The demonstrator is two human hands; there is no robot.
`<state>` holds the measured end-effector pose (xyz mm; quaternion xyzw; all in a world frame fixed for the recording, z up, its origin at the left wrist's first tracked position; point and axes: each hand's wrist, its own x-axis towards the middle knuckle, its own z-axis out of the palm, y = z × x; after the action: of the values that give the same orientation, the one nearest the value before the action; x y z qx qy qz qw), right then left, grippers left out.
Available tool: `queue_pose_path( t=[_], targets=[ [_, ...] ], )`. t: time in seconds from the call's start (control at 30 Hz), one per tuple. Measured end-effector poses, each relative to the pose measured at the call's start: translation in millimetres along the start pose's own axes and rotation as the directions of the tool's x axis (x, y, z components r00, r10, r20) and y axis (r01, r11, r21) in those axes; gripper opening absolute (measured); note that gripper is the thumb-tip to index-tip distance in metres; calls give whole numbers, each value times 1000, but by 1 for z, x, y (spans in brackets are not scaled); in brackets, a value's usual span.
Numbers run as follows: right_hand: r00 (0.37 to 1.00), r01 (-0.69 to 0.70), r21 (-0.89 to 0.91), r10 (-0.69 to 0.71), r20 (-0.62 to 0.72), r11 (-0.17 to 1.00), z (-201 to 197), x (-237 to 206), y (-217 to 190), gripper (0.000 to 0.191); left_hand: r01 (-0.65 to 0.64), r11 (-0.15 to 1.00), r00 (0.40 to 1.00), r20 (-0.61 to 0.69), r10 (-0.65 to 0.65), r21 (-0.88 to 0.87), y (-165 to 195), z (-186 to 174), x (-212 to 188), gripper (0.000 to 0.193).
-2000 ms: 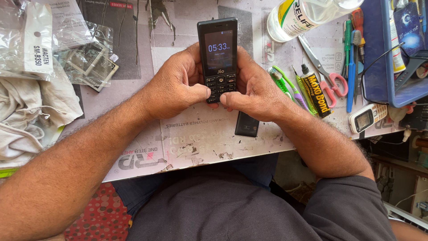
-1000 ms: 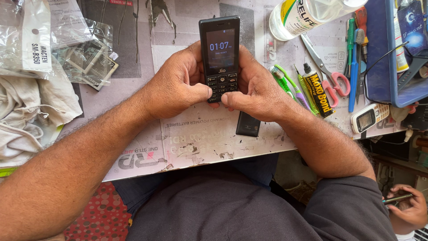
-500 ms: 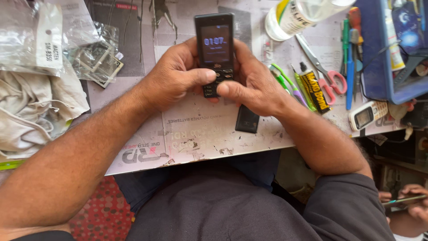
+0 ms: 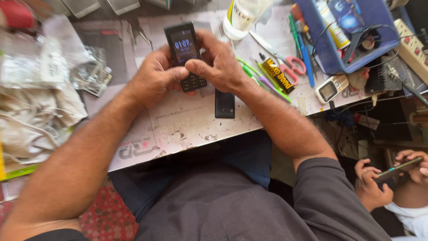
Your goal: The person holds a black Jio feature phone and repeatedly presses buttons to navigate the interface. They remove and reinsert the battery, then continue pressing buttons to check the screen and keypad functionality. The phone is placed on the table at the end.
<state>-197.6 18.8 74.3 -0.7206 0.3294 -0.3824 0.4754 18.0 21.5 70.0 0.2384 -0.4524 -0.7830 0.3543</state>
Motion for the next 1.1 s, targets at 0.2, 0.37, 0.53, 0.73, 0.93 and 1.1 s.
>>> queue_pose_path(
  t=[0.2,0.37,0.53,0.73,0.93,1.1],
  targets=[
    [979,-171,174,187,-81,970,10,16,-28,40,-19,988,996,-78,31,154,26,29,0,49],
    [973,-179,483,227,-43,857,7,18,-61,37,-43,94,798,-22,602,995,48,68,-16,38],
    [978,-152,578,207,-29,802,8,17,-104,38,-587,92,583,341,738,805,-1,186,3,50],
    [995,-59,581,97,-34,812,-2,6,-158,43,-609,545,538,804,-251,577,-85,357,52,84],
    [985,1,525,91,-148,851,-21,-9,-160,52,-594,283,648,656,-387,753,-121,364,60,91],
    [993,53,497,5,-115,866,-20,-11,-129,50,-520,-36,833,498,-242,853,-107,335,53,68]
  ],
)
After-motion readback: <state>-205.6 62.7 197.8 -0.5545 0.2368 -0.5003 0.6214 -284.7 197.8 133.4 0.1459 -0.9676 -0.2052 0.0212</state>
